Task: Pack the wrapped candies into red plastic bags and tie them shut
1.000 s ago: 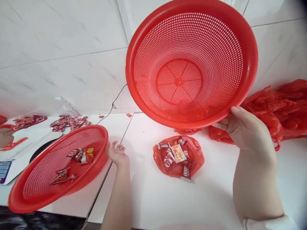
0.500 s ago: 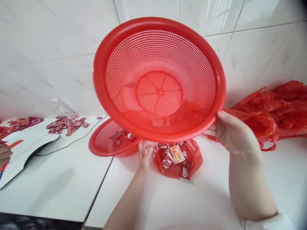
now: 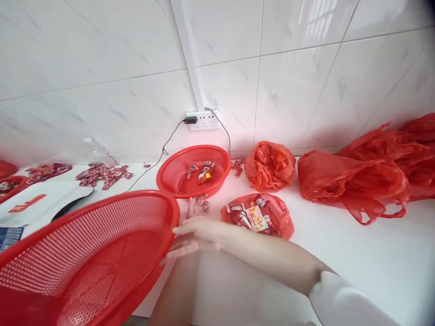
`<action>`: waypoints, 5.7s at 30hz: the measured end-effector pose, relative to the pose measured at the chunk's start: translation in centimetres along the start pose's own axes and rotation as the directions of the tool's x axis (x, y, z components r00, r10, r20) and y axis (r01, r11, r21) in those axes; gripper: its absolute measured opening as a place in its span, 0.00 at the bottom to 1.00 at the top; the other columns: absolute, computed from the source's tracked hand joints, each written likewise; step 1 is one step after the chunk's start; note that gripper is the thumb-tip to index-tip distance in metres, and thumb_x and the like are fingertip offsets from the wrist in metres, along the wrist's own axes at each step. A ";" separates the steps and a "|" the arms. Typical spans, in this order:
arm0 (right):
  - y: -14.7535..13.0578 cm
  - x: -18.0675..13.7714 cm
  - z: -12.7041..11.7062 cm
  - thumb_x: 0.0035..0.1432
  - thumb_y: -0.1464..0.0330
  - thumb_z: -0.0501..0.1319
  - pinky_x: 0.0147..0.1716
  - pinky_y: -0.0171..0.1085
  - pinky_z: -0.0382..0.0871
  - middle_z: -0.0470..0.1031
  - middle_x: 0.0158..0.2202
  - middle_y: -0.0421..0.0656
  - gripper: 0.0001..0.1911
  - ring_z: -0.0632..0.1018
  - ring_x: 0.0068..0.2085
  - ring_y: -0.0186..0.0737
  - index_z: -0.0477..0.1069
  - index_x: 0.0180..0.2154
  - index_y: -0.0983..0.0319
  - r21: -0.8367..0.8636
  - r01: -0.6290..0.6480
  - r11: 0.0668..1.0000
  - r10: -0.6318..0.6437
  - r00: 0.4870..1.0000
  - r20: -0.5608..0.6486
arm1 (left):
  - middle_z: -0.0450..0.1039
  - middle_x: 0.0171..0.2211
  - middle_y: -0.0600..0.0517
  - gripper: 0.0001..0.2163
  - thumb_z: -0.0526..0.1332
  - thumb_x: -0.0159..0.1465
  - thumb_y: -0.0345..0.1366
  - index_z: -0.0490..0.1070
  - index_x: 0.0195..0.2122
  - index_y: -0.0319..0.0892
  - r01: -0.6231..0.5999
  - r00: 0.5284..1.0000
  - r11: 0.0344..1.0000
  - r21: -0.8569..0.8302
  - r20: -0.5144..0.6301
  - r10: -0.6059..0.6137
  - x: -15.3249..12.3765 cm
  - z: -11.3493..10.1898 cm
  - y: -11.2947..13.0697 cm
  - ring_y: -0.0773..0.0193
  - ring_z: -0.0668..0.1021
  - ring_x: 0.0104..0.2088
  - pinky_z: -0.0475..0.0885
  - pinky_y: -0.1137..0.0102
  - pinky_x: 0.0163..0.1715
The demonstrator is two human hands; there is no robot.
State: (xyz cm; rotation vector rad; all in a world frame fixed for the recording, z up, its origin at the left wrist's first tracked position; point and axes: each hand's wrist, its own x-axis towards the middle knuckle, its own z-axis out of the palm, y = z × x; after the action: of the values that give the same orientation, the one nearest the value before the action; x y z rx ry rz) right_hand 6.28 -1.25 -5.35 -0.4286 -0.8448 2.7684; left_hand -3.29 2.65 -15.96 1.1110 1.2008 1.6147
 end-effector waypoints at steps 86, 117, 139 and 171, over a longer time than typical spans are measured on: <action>-7.9 -16.7 -4.3 0.61 0.74 0.55 0.44 0.42 0.72 0.71 0.44 0.45 0.19 0.74 0.45 0.40 0.61 0.54 0.57 -0.952 0.300 -0.067 -0.799 0.555 0.231 | 0.56 0.14 0.59 0.17 0.52 0.67 0.48 0.61 0.27 0.42 0.106 0.787 0.960 0.260 0.568 -0.241 -2.0 10.4 13.4 0.72 0.59 0.16 0.53 0.73 0.18; -7.9 -19.8 -4.7 0.58 0.73 0.62 0.31 0.36 0.72 0.74 0.28 0.42 0.03 0.75 0.31 0.36 0.71 0.35 0.59 -0.756 0.654 -0.002 -0.595 0.607 0.527 | 0.77 0.31 0.51 0.13 0.58 0.52 0.22 0.78 0.32 0.43 -0.049 0.778 0.921 0.386 0.593 -0.207 -0.5 9.5 13.0 0.62 0.77 0.32 0.70 0.70 0.30; -8.4 -15.1 -6.7 0.56 0.64 0.65 0.31 0.34 0.66 0.68 0.28 0.36 0.16 0.69 0.30 0.31 0.70 0.46 0.61 -0.869 0.371 0.328 -0.701 0.712 0.038 | 0.69 0.36 0.50 0.11 0.57 0.54 0.21 0.67 0.32 0.46 -0.853 0.498 0.281 0.439 0.526 0.689 -0.9 8.9 12.8 0.63 0.75 0.35 0.72 0.69 0.35; -9.8 -18.2 -7.9 0.61 0.50 0.54 0.29 0.35 0.63 0.65 0.24 0.36 0.20 0.68 0.25 0.32 0.71 0.40 0.58 -0.860 0.231 0.455 -0.774 0.580 -0.254 | 0.60 0.29 0.52 0.19 0.52 0.66 0.46 0.63 0.20 0.41 -0.369 0.704 0.830 0.418 0.709 -0.044 2.4 4.2 14.8 0.66 0.65 0.29 0.65 0.69 0.33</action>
State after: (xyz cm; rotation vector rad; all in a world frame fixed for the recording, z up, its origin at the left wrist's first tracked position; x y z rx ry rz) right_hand 27.08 5.55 -2.11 -0.9449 -1.5677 1.3528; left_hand -1.52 2.81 -0.51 2.0263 1.0415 0.7898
